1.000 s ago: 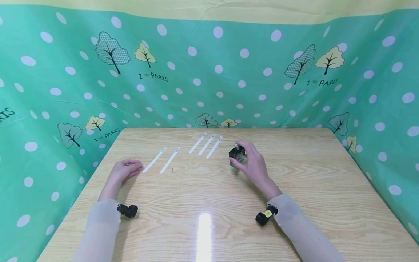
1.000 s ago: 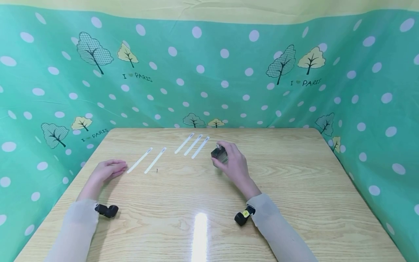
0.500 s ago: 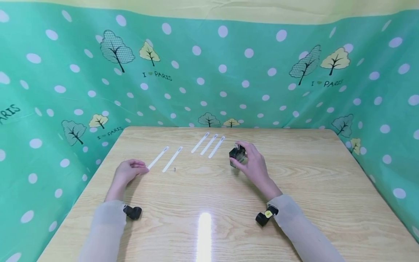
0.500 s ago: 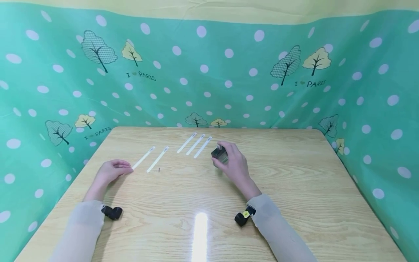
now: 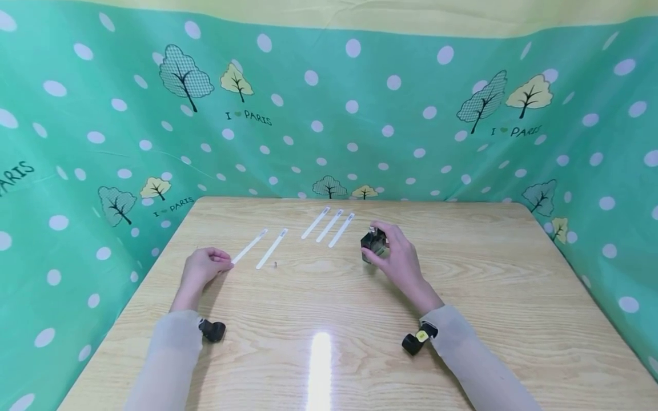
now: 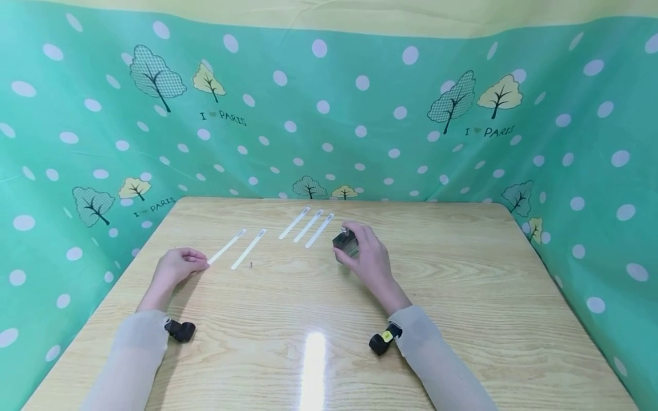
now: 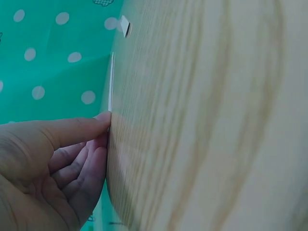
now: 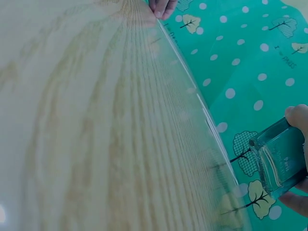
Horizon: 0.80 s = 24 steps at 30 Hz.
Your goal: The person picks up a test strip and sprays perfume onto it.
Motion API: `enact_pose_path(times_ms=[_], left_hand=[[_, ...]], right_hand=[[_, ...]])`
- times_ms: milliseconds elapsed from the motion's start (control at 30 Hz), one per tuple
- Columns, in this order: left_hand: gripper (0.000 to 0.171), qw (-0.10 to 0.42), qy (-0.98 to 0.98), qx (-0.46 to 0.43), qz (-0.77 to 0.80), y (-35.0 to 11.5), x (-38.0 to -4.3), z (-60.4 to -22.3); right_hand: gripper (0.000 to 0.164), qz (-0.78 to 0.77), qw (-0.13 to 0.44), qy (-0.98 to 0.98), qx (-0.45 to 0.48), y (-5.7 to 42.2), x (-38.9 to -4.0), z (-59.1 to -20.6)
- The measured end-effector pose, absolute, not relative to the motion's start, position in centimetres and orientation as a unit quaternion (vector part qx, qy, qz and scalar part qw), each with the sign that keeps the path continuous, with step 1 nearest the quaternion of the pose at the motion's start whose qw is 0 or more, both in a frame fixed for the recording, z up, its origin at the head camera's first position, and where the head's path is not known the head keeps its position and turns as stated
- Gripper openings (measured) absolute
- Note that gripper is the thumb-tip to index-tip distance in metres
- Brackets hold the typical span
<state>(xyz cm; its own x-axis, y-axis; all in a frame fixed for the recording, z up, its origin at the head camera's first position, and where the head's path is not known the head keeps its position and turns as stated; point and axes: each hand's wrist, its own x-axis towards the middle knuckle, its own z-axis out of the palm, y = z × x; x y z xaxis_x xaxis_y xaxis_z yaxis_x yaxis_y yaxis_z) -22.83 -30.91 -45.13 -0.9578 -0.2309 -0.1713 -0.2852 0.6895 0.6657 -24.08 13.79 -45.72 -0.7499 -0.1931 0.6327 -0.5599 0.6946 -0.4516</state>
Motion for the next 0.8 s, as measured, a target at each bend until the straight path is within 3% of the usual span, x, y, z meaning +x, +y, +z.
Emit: enact_pose_path(times_ms=[500, 800], left_hand=[[0.024, 0.019, 0.947, -0.128, 0.295, -30.87, -22.76, -45.03], [0.025, 0.049, 0.940, -0.133, 0.310, -30.67, -23.08, -45.30]], right_hand=[[0.063, 0.324, 0.279, -0.877, 0.219, 13.71, -24.11, -45.69], [0.063, 0.322, 0.278, -0.878, 0.219, 13.75, -24.17, -45.89]])
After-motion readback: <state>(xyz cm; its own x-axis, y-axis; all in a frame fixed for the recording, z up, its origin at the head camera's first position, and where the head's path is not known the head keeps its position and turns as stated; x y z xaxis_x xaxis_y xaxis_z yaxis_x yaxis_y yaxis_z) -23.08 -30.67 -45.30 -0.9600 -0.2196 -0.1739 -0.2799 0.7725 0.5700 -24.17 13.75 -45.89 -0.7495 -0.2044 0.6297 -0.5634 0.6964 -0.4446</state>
